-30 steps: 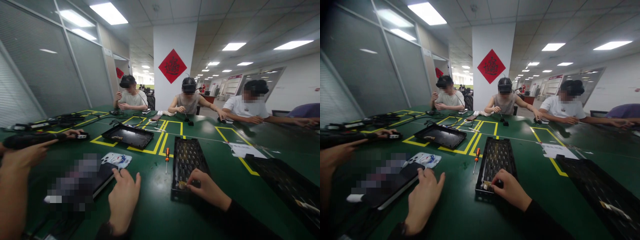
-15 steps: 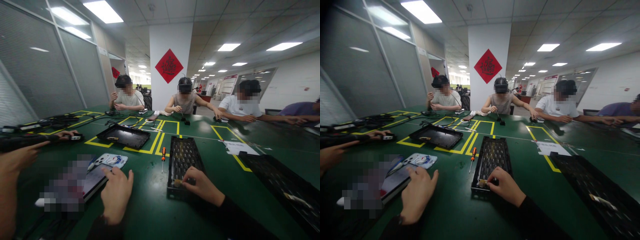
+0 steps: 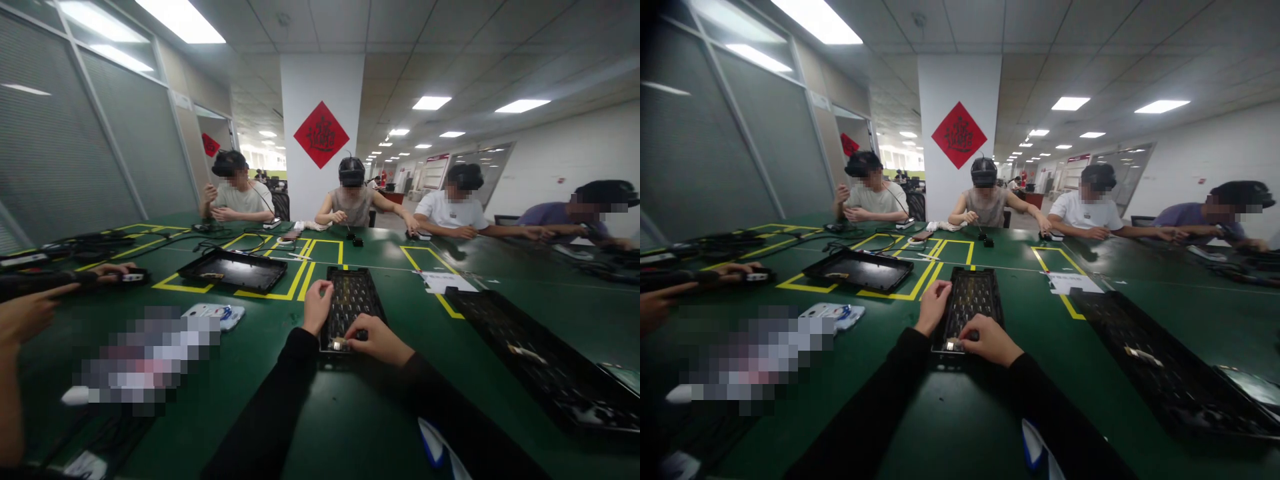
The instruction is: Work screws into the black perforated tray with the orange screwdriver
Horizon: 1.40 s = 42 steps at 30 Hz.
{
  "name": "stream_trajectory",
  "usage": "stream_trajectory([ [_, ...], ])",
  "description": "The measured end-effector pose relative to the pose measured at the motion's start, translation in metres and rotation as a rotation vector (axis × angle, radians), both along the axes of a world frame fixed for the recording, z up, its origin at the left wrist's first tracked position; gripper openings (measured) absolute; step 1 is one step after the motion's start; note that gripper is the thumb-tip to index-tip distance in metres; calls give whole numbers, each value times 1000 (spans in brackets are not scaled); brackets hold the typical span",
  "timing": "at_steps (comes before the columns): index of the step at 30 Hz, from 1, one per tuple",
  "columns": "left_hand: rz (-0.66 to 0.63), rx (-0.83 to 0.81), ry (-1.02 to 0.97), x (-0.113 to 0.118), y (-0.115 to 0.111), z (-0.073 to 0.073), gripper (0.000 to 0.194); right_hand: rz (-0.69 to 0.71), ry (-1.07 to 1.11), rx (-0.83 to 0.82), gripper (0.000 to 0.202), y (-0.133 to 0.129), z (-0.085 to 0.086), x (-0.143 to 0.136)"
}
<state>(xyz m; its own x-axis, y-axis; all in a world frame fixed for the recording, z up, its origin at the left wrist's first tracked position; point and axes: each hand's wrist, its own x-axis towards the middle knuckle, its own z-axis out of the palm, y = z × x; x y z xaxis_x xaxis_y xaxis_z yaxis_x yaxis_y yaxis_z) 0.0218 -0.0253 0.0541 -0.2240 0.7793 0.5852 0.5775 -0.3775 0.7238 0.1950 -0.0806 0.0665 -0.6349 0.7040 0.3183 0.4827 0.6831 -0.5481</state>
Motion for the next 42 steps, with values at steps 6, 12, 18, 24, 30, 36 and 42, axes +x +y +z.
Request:
stream_trajectory([
  [6, 114, -28, -5, -15, 3, -29, 23, 5, 27, 1, 17, 1, -8, 4],
  [12, 186, -162, 105, -13, 14, -34, 22, 29, 34, 56, 17, 1, -9, 5],
  [18, 142, -235, 87, -17, 16, -39, 21, 24, 29, 86, 16, -1, -9, 5],
  [24, 125, -229, 36, -17, 15, -39, 23, 45, 36, 64, 16, 2, -2, 6],
  [30, 121, -203, 54, -17, 17, -41, 26, 86, -68, 54, 13, 4, 3, 3],
  [36, 118, -212, 106, -17, 16, -40, 28, 37, -21, 16, 18, -1, -4, 4],
  [42, 104, -200, 96, -18, 15, -41, 28, 40, -17, 42, 19, 0, -7, 4],
])
